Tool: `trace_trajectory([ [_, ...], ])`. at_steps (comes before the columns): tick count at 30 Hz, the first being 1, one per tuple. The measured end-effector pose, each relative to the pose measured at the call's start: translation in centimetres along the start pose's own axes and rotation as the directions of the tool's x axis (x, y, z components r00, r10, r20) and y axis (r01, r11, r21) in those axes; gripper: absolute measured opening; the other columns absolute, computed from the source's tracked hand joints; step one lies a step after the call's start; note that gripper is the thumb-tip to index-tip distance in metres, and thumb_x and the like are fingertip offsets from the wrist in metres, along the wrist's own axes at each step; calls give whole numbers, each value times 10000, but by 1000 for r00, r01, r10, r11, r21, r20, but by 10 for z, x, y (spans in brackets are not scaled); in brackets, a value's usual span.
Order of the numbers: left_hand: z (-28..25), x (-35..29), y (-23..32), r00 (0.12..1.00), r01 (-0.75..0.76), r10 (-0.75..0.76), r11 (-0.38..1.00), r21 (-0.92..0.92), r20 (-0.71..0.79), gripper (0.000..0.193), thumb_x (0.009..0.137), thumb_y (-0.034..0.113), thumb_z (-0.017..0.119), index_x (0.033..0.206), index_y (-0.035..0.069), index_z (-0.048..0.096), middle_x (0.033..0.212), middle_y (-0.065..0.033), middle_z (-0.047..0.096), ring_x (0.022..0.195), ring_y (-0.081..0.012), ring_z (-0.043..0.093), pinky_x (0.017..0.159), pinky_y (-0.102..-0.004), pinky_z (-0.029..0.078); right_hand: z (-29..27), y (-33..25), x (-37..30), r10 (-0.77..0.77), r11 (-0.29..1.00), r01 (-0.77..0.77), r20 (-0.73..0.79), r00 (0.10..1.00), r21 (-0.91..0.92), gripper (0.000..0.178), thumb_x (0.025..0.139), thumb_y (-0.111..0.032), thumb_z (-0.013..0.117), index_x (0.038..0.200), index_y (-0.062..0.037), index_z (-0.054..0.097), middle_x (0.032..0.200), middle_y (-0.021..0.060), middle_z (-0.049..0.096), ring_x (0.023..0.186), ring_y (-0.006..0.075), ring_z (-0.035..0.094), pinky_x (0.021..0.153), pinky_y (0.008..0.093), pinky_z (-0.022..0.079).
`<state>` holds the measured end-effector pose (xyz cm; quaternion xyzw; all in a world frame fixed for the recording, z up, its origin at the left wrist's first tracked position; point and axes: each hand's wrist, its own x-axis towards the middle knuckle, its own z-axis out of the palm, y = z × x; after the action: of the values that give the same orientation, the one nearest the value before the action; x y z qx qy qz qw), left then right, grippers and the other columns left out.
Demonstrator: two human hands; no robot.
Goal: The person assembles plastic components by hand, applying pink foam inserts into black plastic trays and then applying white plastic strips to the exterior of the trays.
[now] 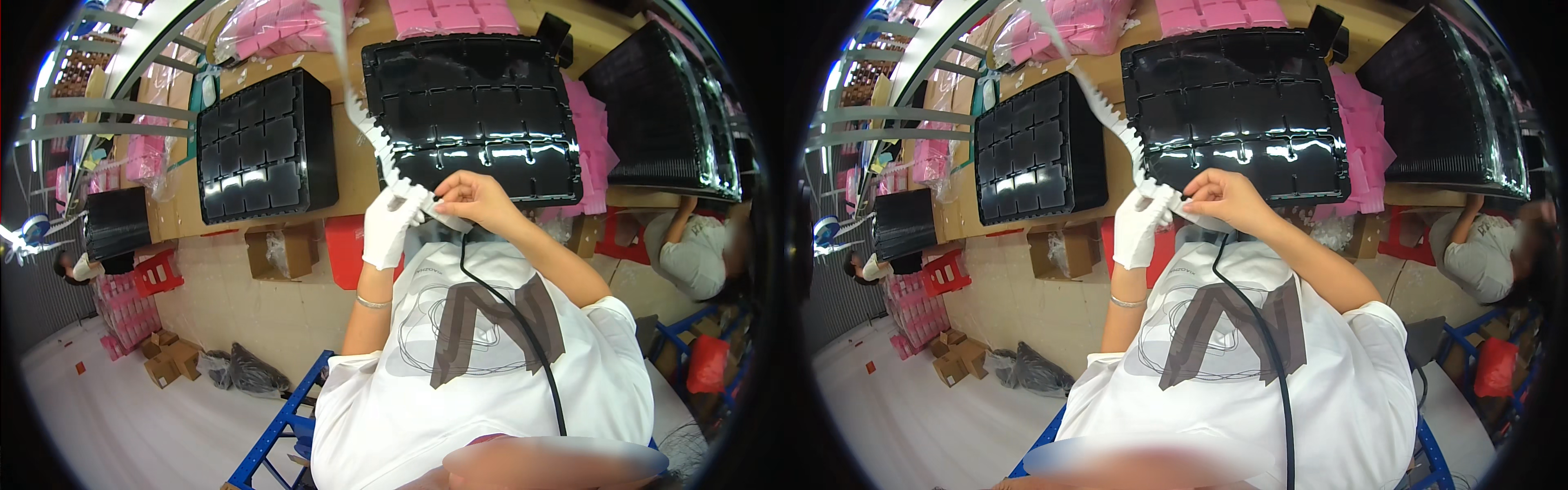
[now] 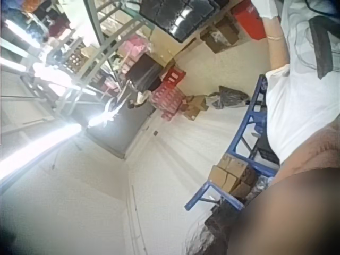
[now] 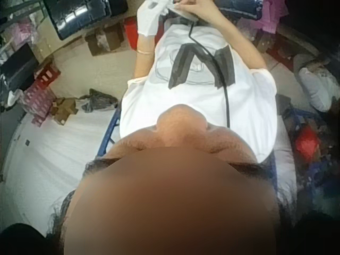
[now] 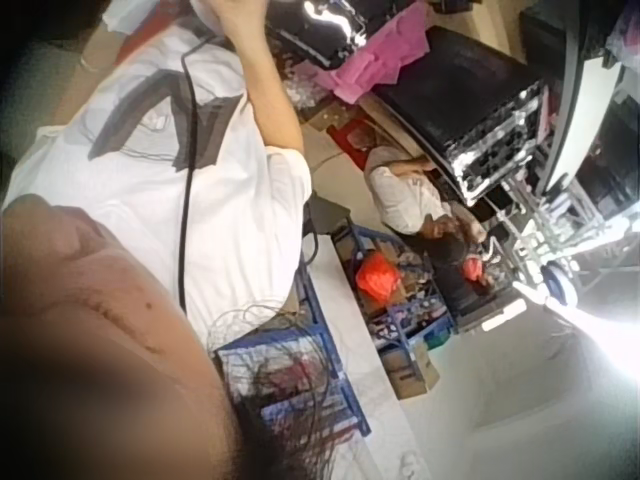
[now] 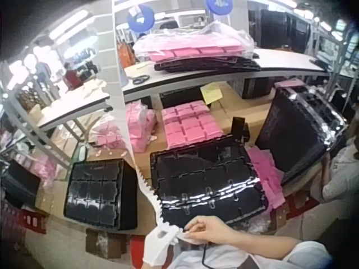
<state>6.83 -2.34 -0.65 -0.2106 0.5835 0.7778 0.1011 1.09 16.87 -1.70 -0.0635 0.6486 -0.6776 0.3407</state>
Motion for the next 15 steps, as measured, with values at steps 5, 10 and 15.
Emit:
trace_trajectory([
  [5, -6, 3, -8, 991, -50, 38, 995, -90, -127, 221, 932, 114, 685, 1093, -23, 622, 951, -92, 700, 706, -86, 606, 600, -217, 473, 7, 7, -3, 18, 999, -19, -14, 1000, -48, 118, 823, -110, 787, 887, -37, 719, 843, 26, 711, 784, 63, 626, 717, 241, 499],
  [10, -23, 0, -7, 954, -160, 134, 984, -79, -268, 188, 961, 148, 662, 1081, 8, 630, 900, -40, 671, 696, -59, 575, 611, -195, 457, 21, -13, 6, -675, 662, 646, 71, 734, -381, 59, 810, -101, 760, 816, -56, 722, 937, 45, 658, 827, 164, 617, 715, 297, 510],
  [15, -44, -3, -10, 930, -113, 124, 992, 53, -347, 232, 965, 184, 669, 1110, 5, 649, 845, -7, 643, 674, -44, 542, 598, -187, 436, 16, -14, 57, -313, 790, 403, 262, 913, -462, 100, 784, -128, 754, 824, -71, 682, 872, 61, 617, 888, 232, 618, 759, 346, 507],
])
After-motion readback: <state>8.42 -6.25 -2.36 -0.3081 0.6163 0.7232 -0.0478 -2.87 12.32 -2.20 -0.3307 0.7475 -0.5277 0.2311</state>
